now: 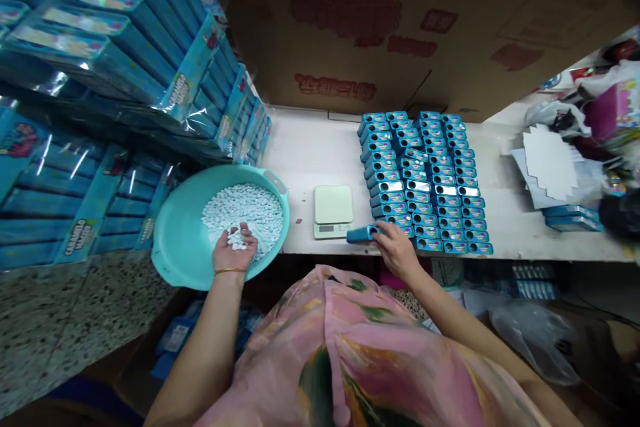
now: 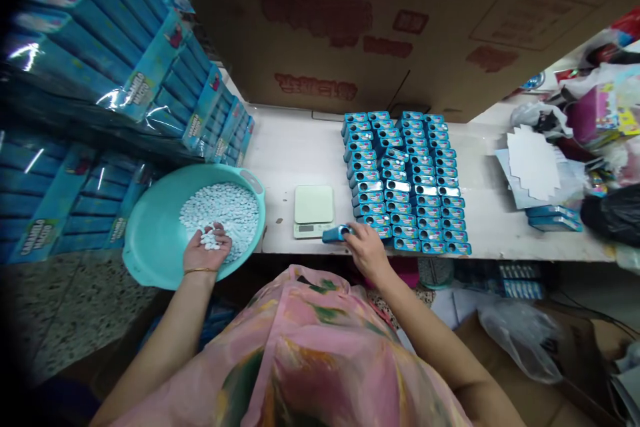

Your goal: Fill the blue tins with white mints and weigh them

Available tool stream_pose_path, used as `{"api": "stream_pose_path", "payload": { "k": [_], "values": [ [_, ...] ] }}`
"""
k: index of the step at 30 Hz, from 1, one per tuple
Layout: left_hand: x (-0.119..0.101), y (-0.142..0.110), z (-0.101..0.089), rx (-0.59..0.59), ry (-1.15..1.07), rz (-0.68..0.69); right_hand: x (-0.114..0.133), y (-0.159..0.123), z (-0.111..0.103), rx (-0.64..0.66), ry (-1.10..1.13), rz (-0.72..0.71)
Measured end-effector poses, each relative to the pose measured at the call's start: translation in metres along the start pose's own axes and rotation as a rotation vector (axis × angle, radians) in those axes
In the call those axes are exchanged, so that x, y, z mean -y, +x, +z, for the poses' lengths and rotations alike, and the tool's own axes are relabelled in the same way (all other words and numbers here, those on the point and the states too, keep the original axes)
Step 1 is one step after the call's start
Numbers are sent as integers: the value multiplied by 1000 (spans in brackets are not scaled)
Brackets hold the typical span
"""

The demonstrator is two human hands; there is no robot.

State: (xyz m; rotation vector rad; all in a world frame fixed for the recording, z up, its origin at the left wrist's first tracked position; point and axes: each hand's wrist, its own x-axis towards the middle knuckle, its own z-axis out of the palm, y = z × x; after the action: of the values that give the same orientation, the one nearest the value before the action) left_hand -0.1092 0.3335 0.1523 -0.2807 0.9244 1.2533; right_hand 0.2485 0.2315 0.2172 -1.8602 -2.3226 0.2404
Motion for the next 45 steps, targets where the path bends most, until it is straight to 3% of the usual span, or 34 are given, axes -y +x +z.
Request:
{"api": "stream_pose_path", "payload": {
  "k": [6,12,17,20,22,25,27,30,34,37,45],
  "values": [
    [-7,-4,-7,25,4,8,19,93,12,90,-139,-103],
    [-5,-24,-3,48,26,-2,28,124,25,158,-208,-167],
    [8,-31,7,-37,17,-75,22,126,31,158,-175,-175],
    [19,-36,20,-102,56,-64,26,117,27,88,-91,-177],
    [30,-41,30,-74,113,-92,43,108,22,37,-5,-207],
    [55,-47,41,12,214,-217,84,94,17,58,133,-376],
    [73,-48,41,38,247,-303,111,88,21,92,130,-446],
    [92,-47,31,30,209,-385,132,81,36,140,64,-417],
    [99,-49,13,7,153,-472,128,74,51,236,77,-471],
    [99,-52,6,-19,160,-496,123,70,50,292,89,-488],
    [100,-53,10,-52,171,-497,124,68,39,275,33,-418]
  ]
}}
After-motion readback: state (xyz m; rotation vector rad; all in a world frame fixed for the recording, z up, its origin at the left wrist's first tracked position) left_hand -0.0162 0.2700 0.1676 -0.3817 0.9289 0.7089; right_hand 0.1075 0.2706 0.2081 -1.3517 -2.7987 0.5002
